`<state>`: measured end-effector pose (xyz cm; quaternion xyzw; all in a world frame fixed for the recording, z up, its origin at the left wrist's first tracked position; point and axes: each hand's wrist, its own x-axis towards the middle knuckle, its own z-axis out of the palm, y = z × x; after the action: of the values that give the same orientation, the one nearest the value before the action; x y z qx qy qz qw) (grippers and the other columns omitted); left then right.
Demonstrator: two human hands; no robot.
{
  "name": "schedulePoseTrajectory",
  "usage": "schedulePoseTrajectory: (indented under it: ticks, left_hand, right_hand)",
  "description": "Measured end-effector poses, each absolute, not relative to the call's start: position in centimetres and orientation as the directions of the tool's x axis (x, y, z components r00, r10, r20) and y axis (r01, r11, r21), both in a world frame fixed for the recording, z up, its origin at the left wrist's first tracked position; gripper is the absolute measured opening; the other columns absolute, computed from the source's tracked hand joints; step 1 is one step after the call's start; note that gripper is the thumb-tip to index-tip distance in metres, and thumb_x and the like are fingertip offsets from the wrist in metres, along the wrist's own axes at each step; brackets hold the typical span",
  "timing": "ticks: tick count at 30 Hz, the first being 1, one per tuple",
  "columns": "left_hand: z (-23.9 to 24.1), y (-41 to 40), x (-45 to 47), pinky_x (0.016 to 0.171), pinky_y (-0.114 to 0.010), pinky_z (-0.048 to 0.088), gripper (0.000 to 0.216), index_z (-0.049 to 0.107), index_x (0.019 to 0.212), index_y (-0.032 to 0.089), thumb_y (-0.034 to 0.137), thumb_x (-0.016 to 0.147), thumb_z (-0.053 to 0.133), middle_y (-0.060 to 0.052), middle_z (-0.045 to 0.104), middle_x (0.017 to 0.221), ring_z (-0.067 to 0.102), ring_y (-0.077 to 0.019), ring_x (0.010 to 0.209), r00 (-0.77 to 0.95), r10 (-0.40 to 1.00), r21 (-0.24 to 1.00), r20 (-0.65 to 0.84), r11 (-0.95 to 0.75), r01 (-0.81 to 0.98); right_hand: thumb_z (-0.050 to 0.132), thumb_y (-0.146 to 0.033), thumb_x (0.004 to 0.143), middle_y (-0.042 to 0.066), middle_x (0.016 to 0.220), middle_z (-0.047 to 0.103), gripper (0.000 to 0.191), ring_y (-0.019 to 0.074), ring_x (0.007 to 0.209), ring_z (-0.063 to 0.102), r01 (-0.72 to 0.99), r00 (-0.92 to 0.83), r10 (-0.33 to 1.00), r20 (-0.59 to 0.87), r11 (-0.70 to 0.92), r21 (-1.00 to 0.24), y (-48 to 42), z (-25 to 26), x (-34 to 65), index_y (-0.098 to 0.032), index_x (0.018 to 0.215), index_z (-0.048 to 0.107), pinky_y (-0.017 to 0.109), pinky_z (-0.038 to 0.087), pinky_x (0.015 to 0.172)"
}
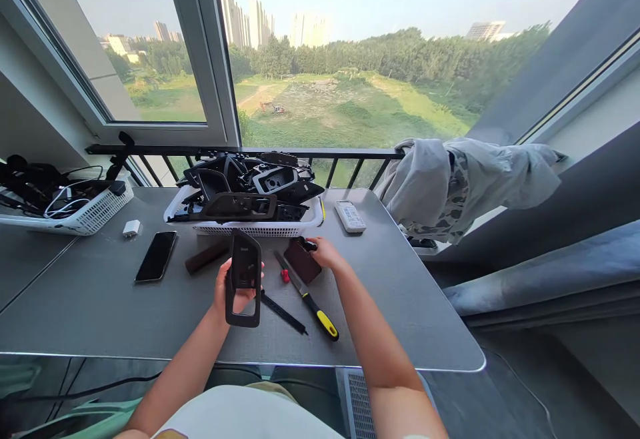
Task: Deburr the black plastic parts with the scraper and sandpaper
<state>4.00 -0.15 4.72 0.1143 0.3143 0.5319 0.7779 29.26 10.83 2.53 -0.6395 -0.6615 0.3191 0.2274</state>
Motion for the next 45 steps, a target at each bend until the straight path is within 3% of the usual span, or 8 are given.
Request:
schedulePoseTrajectory:
  ticks: [8,15,21,25,33,39,43,45]
  left_hand:
    - [6.5,-0.7,5.2,0.062,-0.036,0.058,0.041,0.075,0.086,0.025,0.064,0.076,0.066,-0.005,0.076,0.09,0.072,-0.0252,0.08,0.174,0.93,0.625,-0.323,0.348,-0.699]
    - [6.1,-0.5,5.4,0.058,-0.036,0.057,0.049,0.076,0.087,0.022,0.067,0.072,0.068,-0.007,0.074,0.084,0.071,-0.0269,0.076,0.132,0.944,0.667,-0.303,0.309,-0.678]
    - [6.1,-0.1,5.9,0.055,-0.033,0.055,0.054,0.074,0.088,0.019,0.066,0.063,0.076,-0.008,0.074,0.081,0.07,-0.024,0.07,0.201,0.917,0.634,-0.344,0.385,-0.671]
    - [6.2,-0.2,6.4,0.055,-0.029,0.055,0.057,0.073,0.09,0.018,0.061,0.054,0.083,-0.006,0.073,0.081,0.07,-0.0224,0.07,0.208,0.91,0.629,-0.36,0.401,-0.666]
    - [7.9,-0.4,6.5,0.057,-0.036,0.058,0.051,0.071,0.085,0.021,0.062,0.056,0.082,-0.007,0.071,0.077,0.072,-0.0285,0.077,0.142,0.94,0.675,-0.309,0.323,-0.663]
    - [9.2,0.3,5.4,0.059,-0.026,0.053,0.034,0.073,0.089,0.018,0.049,0.075,0.074,-0.003,0.073,0.08,0.068,-0.0166,0.07,0.084,0.961,0.583,-0.264,0.229,-0.78]
    - [10.2,1.0,3.9,0.061,-0.027,0.05,0.041,0.071,0.085,0.015,0.055,0.077,0.067,-0.003,0.072,0.074,0.065,-0.0154,0.063,0.094,0.954,0.543,-0.283,0.24,-0.805]
    - [10.7,1.1,3.5,0.064,-0.028,0.049,0.042,0.071,0.086,0.014,0.055,0.079,0.064,-0.003,0.071,0.071,0.065,-0.0161,0.062,0.126,0.96,0.568,-0.25,0.25,-0.784]
  right_hand:
    - [0.06,-0.035,0.095,0.01,0.126,0.06,0.036,0.023,0.105,0.063,0.73,-0.111,0.983,-0.145,-0.018,-0.684,10.8,1.2,28.1,-0.018,0.126,0.057,0.044,0.056,0.087]
    - [0.05,-0.016,0.086,0.008,0.099,0.064,0.017,0.0224,0.095,0.061,0.645,0.057,0.971,0.232,0.142,-0.751,8.4,5.2,28.6,-0.016,0.091,0.066,0.044,0.049,0.092]
    - [0.046,-0.027,0.088,0.007,0.1,0.062,0.027,0.0199,0.089,0.062,0.516,0.081,0.871,0.485,0.379,-0.768,4.8,10.2,25.9,-0.021,0.108,0.063,0.033,0.053,0.072]
    - [0.046,-0.021,0.09,0.007,0.105,0.063,0.027,0.0206,0.095,0.062,0.491,-0.166,0.745,0.646,0.631,-0.601,4.1,11.2,22.4,-0.025,0.108,0.065,0.037,0.054,0.082]
    - [0.044,-0.024,0.098,0.011,0.117,0.062,0.031,0.0247,0.11,0.059,0.495,-0.409,0.63,0.66,0.761,-0.419,5.4,10.2,20.7,-0.025,0.12,0.066,0.045,0.052,0.096]
    - [0.043,-0.017,0.098,0.009,0.11,0.066,0.036,0.0228,0.098,0.06,0.445,-0.407,0.561,0.721,0.811,-0.38,3.9,8.6,21.1,-0.027,0.122,0.068,0.042,0.056,0.086]
    - [0.045,-0.013,0.097,0.006,0.091,0.07,0.049,0.0193,0.084,0.061,0.294,-0.487,0.452,0.747,0.89,-0.348,1.0,6.0,20.9,-0.025,0.144,0.048,0.033,0.058,0.074]
    - [0.049,-0.016,0.096,0.005,0.091,0.071,0.05,0.0187,0.084,0.064,0.29,-0.401,0.507,0.763,0.861,-0.419,0.1,5.4,21.0,-0.026,0.145,0.045,0.032,0.059,0.073]
